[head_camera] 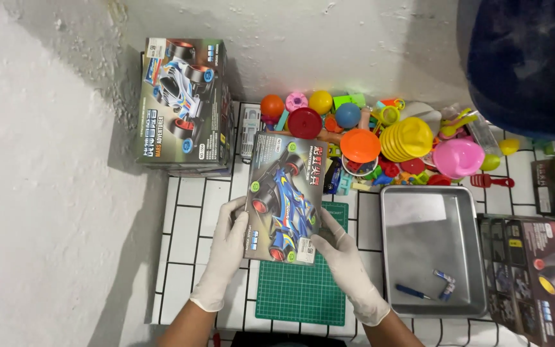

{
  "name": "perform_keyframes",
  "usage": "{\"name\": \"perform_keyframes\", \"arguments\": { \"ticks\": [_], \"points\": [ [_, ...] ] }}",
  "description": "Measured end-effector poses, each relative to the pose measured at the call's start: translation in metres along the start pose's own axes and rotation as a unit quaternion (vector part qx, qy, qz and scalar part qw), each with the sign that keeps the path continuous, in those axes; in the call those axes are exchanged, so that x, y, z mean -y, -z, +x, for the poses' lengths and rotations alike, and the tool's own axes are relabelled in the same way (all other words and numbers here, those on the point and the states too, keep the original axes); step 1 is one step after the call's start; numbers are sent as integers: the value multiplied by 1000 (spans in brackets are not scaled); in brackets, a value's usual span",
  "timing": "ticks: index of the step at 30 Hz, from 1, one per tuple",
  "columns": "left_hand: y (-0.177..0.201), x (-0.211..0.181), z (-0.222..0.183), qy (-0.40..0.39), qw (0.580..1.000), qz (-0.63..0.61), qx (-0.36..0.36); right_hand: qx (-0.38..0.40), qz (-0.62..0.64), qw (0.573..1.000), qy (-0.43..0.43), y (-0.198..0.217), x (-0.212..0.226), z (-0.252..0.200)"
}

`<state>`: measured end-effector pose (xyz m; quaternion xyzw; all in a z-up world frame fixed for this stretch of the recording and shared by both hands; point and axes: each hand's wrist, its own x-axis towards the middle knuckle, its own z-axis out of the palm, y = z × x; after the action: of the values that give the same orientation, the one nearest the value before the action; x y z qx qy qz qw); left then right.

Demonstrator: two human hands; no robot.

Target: The person is unboxing a miniature toy car kit and assembling various plastic components onto the chassis.

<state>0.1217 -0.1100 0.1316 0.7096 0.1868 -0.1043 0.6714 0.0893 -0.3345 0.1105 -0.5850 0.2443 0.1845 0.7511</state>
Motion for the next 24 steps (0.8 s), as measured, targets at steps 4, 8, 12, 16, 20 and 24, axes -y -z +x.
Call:
{"name": "perform_keyframes", "arguments": {
  "ticks": [4,8,12,16,20,24],
  "points": [
    [-7,-4,-16,10,1000,-13,9,-30,-13,999,-18,2,14,-25],
    [-21,-11,-34,27,998,-39,35,-39,3,999,-14,19,14,-51],
    [-38,-26,-48,41,996,-13,83,-66,27,997,9,34,11,-78],
    [-51,-19,-56,-10,988,14,152,-110,73,990,56,52,-18,-99],
    [-65,-14,-63,-78,971,33,224,-192,20,976,106,54,-29,-131],
    [-80,-13,-78,-98,942,47,319,-266,69,954,117,51,-39,-175]
  ]
}}
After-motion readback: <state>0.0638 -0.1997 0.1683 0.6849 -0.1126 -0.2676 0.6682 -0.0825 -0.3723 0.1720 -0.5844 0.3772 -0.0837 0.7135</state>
